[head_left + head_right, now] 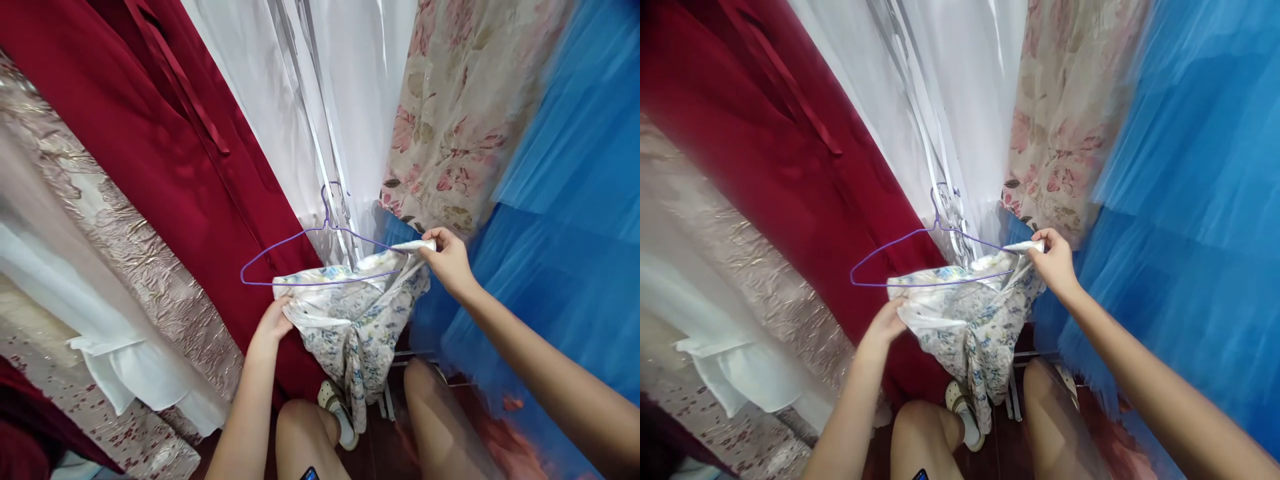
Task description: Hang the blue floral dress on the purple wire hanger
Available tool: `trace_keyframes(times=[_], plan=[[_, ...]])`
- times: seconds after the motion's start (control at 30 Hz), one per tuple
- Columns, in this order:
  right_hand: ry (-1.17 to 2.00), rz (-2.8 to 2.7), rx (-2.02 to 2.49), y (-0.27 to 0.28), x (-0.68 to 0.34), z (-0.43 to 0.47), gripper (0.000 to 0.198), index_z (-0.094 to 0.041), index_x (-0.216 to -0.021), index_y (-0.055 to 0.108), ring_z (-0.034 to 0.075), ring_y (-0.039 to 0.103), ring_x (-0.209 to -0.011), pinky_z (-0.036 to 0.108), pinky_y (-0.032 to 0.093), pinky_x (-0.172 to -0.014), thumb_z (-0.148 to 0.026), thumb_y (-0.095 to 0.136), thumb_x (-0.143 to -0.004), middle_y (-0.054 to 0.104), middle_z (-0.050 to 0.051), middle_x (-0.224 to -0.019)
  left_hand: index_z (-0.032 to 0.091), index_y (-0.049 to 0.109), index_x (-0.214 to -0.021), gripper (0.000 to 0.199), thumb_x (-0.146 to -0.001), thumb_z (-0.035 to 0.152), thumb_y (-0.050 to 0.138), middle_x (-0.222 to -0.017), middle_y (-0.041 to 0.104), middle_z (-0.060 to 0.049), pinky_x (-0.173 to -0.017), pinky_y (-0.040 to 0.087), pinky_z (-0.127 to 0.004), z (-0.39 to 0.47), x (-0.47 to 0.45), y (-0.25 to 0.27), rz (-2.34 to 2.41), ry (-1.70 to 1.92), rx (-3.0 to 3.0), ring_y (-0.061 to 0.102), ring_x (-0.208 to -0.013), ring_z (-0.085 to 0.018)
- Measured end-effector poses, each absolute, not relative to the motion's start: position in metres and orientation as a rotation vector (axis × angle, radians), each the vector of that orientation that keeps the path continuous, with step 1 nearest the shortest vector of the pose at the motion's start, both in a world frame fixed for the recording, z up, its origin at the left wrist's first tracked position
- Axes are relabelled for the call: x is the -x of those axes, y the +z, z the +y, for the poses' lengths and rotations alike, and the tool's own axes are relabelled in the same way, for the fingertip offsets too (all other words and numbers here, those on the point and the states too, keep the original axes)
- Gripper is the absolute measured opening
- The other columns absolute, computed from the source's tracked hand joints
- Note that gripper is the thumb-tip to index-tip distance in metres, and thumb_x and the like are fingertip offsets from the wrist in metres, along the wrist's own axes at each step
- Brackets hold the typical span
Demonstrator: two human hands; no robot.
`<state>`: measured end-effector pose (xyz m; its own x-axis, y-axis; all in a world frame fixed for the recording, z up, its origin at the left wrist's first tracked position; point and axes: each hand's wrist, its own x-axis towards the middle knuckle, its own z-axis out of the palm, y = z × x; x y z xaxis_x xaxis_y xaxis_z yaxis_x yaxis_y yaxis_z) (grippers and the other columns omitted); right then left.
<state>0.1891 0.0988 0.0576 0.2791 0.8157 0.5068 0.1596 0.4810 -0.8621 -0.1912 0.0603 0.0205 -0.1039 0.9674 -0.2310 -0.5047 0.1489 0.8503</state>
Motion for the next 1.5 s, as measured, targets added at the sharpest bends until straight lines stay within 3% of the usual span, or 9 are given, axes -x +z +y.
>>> trace_keyframes(times=[0.3,0.47,0.63,0.73,0.9,1.0,1.07,1.27,1.5], plan=[[0.624,-1.364,1.3,-0.017,-0.215,0.104,0.018,-0.02,-0.083,0.06,0.016,0.048,-0.057,0.026,0.036,-0.053,-0.023,0.055,-0.067,0.055,-0.003,-0.063,0.007,0.064,-0.112,0.033,-0.081,0.018,0.06,-0.103,0.073,-0.015,-0.076,0.057,-0.032,0.015,0.101,0.004,1.078,1.304,-0.703,0.07,-0.091,-0.026],[0.542,-1.611,1.392,-0.044,-0.214,0.068,0.028,-0.019,-0.098,0.064,0.027,0.057,-0.096,0.043,0.045,-0.09,-0.024,0.061,-0.07,0.062,0.007,-0.099,0.013,0.059,-0.127,0.043,-0.086,0.026,0.059,-0.123,0.067,-0.011,-0.107,0.041,-0.038,-0.011,0.074,0.008,1.216,1.47,-0.922,0.056,-0.123,-0.028],[1.381,-1.976,0.804,-0.02,-0.158,-0.001,0.072,-0.021,-0.134,0.051,0.029,0.052,-0.119,0.044,0.04,-0.105,-0.031,0.078,-0.068,0.056,0.009,-0.129,0.024,0.043,-0.146,0.052,-0.096,0.036,0.048,-0.151,0.041,-0.009,-0.12,0.02,-0.042,-0.051,0.037,0.012,1.221,1.312,-1.588,0.031,-0.143,-0.027],[1.635,-1.883,0.503,0.0,-0.128,-0.03,0.067,-0.02,-0.129,0.054,0.025,0.058,-0.105,0.04,0.045,-0.099,-0.022,0.078,-0.066,0.065,0.005,-0.111,0.028,0.049,-0.143,0.051,-0.093,0.038,0.054,-0.157,0.031,-0.006,-0.122,0.008,-0.045,-0.068,0.028,0.023,1.246,1.199,-1.935,0.014,-0.148,-0.03],[2.001,-1.427,0.652,0.022,-0.127,-0.042,0.021,-0.016,-0.083,0.066,0.015,0.058,-0.072,0.026,0.047,-0.073,-0.013,0.071,-0.063,0.064,-0.002,-0.073,0.028,0.062,-0.125,0.038,-0.099,0.044,0.04,-0.147,0.044,-0.007,-0.118,0.018,-0.048,-0.063,0.059,0.031,1.122,1.144,-1.837,0.032,-0.14,-0.029],[2.213,-1.677,0.64,0.038,-0.148,-0.035,0.017,-0.013,-0.078,0.067,0.013,0.057,-0.069,0.024,0.047,-0.07,-0.017,0.075,-0.064,0.065,-0.001,-0.072,0.026,0.047,-0.14,0.049,-0.097,0.049,0.044,-0.142,0.05,-0.011,-0.114,0.027,-0.045,-0.062,0.069,0.013,0.848,0.935,-1.569,0.042,-0.134,-0.027],[2.232,-1.987,0.568,0.054,-0.166,-0.028,0.02,-0.012,-0.082,0.069,0.013,0.057,-0.068,0.024,0.047,-0.069,-0.024,0.076,-0.068,0.065,0.0,-0.074,0.021,0.051,-0.138,0.057,-0.089,0.051,0.059,-0.131,0.059,-0.012,-0.108,0.035,-0.042,-0.068,0.064,-0.005,0.719,0.804,-1.485,0.05,-0.125,-0.029],[1.668,-2.363,0.7,0.105,-0.226,-0.007,0.018,-0.013,-0.067,0.067,0.009,0.045,-0.055,0.022,0.036,-0.052,-0.029,0.073,-0.075,0.055,-0.004,-0.059,0.011,0.071,-0.103,0.051,-0.068,0.047,0.081,-0.095,0.068,-0.007,-0.075,0.047,-0.027,-0.088,0.052,-0.037,0.791,0.69,-1.368,0.06,-0.085,-0.022],[1.324,-1.478,0.859,0.111,-0.232,0.077,0.011,-0.016,-0.068,0.067,0.017,0.058,-0.053,0.027,0.042,-0.05,-0.023,0.061,-0.061,0.065,0.002,-0.06,0.013,0.07,-0.089,0.036,-0.083,0.049,0.066,-0.084,0.064,-0.004,-0.071,0.043,-0.024,-0.071,0.096,-0.018,1.144,0.874,-1.579,0.054,-0.08,-0.019]])
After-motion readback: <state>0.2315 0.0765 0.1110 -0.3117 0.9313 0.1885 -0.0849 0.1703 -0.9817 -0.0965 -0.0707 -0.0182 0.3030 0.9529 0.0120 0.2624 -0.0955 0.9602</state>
